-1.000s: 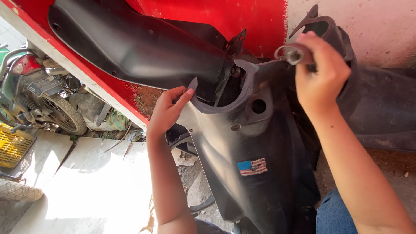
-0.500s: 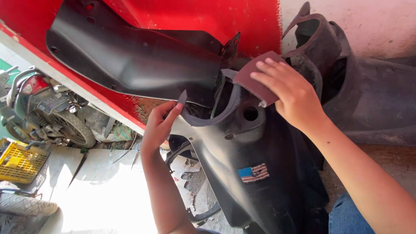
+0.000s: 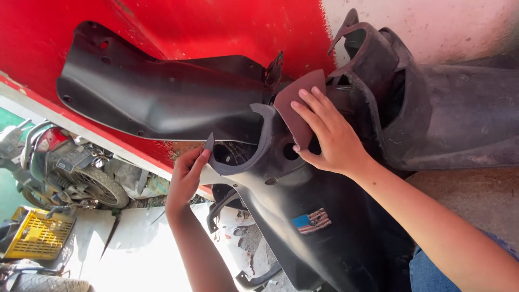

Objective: The person sands a plastic motorcycle fairing panel with sandpaper.

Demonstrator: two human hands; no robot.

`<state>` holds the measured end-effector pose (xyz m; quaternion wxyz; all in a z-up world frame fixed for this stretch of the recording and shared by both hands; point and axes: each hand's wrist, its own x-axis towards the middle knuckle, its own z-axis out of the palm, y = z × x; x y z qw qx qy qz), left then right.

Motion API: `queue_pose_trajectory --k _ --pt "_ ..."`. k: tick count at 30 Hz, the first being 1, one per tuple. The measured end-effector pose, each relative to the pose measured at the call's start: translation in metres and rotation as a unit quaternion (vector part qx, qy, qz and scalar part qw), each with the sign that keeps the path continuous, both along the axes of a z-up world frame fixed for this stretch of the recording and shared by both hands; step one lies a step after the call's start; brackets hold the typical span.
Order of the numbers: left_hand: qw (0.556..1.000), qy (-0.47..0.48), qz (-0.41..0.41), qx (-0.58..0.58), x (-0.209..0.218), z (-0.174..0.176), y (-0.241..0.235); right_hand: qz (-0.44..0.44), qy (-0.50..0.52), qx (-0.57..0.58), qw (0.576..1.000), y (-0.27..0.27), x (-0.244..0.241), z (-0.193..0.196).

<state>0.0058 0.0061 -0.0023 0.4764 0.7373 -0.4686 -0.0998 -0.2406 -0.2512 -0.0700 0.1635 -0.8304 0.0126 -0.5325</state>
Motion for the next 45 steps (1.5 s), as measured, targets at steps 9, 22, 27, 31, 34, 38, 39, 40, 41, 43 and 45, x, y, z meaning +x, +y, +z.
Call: queue_pose_trajectory --k 9,22,27,31,34,38,39,40,41,43,45 --pt "0.999 -0.017 0.027 0.014 0.003 -0.002 0.001 -0.020 -0.022 0.004 1.000 0.014 0.007 0.015" --pt "0.998 0.002 0.058 0.014 -0.035 0.010 0.005 0.006 -0.059 0.193 0.979 -0.025 0.012 -0.008" --pt "0.998 -0.047 0.034 0.005 -0.027 0.009 0.005 0.047 -0.092 0.227 0.968 -0.001 0.011 0.026" --pt "0.998 -0.057 0.031 0.000 -0.029 0.009 0.006 0.033 -0.122 0.131 0.983 -0.020 0.027 0.005" --pt "0.997 -0.059 0.045 0.004 -0.026 0.006 0.007 0.104 -0.115 0.265 0.952 -0.045 0.050 -0.035" --pt "0.998 -0.045 0.040 -0.001 -0.031 0.013 0.004 0.207 -0.123 0.363 0.900 -0.037 0.046 -0.021" --pt "0.998 -0.043 0.040 0.001 -0.028 0.010 0.004 0.206 -0.123 0.365 0.900 -0.030 0.040 -0.006" --pt "0.999 -0.034 0.033 -0.006 -0.025 0.007 0.004 0.176 -0.129 0.303 0.928 -0.022 0.034 0.009" --pt "0.999 -0.025 0.026 -0.011 -0.021 0.006 0.006 0.145 -0.134 0.243 0.950 -0.014 0.028 0.024" --pt "0.999 -0.031 0.027 -0.005 -0.011 0.001 0.008 0.123 -0.144 0.246 0.951 -0.027 0.044 -0.002" --pt "0.999 -0.038 0.025 -0.003 -0.007 -0.002 0.010 0.099 -0.155 0.247 0.951 -0.041 0.059 -0.032"
